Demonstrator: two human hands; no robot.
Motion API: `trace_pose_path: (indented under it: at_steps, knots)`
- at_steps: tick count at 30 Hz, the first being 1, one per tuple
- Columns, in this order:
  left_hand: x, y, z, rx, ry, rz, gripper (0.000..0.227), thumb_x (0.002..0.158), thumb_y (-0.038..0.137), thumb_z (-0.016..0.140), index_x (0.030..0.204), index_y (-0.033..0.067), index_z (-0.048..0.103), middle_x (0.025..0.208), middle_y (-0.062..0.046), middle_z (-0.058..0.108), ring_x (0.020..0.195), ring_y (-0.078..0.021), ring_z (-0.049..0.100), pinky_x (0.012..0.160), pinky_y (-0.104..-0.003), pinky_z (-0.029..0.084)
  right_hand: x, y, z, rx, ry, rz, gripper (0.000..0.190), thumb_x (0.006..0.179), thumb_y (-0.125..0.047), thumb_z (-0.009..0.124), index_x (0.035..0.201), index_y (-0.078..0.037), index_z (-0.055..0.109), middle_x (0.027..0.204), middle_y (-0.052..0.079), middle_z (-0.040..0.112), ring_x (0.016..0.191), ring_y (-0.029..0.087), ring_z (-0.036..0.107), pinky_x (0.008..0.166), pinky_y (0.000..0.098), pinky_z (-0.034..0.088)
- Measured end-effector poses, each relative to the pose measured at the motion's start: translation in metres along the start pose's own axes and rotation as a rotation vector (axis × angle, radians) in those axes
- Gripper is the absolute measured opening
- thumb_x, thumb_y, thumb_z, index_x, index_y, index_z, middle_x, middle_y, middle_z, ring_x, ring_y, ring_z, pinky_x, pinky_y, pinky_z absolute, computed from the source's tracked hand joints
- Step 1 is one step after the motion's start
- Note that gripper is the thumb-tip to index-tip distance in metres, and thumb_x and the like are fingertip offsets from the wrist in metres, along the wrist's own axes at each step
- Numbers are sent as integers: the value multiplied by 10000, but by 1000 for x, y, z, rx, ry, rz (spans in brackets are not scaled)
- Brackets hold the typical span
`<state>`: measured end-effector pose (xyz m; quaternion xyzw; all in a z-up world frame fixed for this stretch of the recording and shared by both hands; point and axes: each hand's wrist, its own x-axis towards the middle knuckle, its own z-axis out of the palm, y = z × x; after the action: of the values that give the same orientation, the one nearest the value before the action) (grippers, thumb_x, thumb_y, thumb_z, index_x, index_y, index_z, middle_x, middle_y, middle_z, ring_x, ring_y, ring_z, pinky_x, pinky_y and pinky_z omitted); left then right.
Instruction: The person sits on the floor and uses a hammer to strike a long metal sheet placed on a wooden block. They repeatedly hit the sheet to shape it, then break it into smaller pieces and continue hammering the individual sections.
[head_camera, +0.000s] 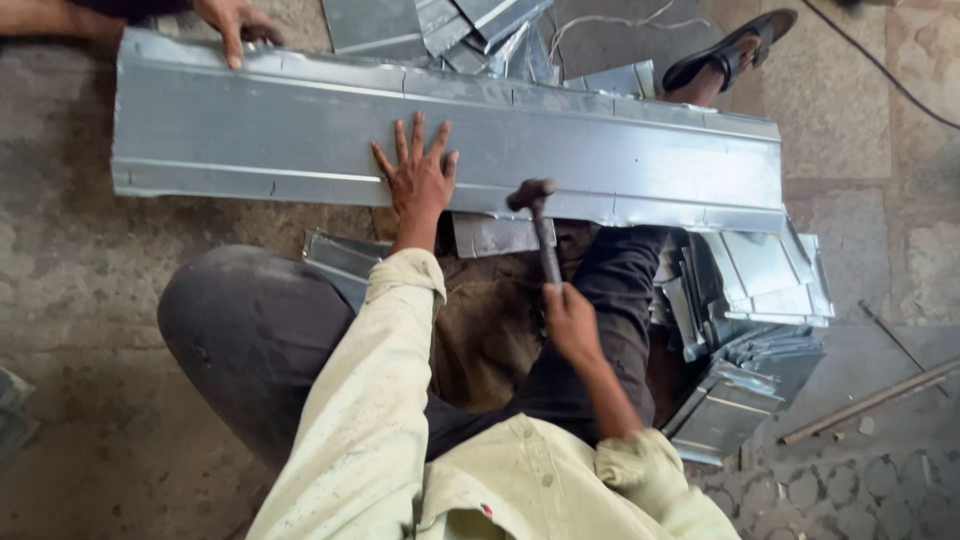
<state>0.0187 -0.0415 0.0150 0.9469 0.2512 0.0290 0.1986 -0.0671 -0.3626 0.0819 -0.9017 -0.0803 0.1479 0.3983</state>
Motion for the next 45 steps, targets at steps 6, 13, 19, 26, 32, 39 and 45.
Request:
trace_pose_path:
  at_steps: [6,13,19,26,32,39,45]
  knots:
    - [1,-1,2,2,-10,-7,518,1050,561,410,1559,464,382,1711,27,194,1576,-309,144,1231,-674,-6,-16,-72,-95,546,203,-183,319,1138,-344,450,981,-99,579,620,-10,516,470,64,431,423,239,327]
    - [-4,-2,1,4,-14,-4,512,1060,546,412,1563,454,391,1709,20,211,1580,-310,151,1231,-680,-4,-5,-9,-12,197,232,-320,291,1082,-346,567,1016,-63,597,640,17,532,540,109,477,489,302,374]
    - [2,1,-7,14,1,-17,518,1066,530,419,1574,435,390,1717,13,215,1587,-310,150,1234,-684,-7,-6,-40,-54,-26,97,-110,329,1106,-269,574,887,-25,606,644,29,526,584,132,475,510,332,394]
    - [3,0,5,9,5,-7,499,1062,525,428,1552,434,411,1706,-1,221,1577,-316,158,1225,-694,2,-18,-6,-39,456,335,-424,334,1115,-359,534,978,-56,570,744,2,560,606,56,493,531,253,373]
    - [-2,2,-2,0,-3,-20,528,1034,526,451,1552,431,415,1702,1,231,1575,-319,170,1213,-706,7,4,18,-33,-30,34,78,345,1104,-361,565,912,-77,599,690,11,553,619,82,470,520,267,388]
    - [2,-1,5,24,-8,-19,521,1047,551,390,1559,453,378,1703,20,221,1572,-310,154,1216,-691,-7,-12,-4,-51,850,141,-402,249,1113,-343,521,1097,-96,548,769,-4,552,535,41,447,482,261,324]
    - [0,2,9,17,-15,-17,526,1046,555,379,1562,454,376,1704,16,215,1576,-303,142,1222,-687,-19,-4,38,-2,-116,54,-164,289,1113,-283,561,961,-41,602,664,0,551,645,65,496,529,271,411]
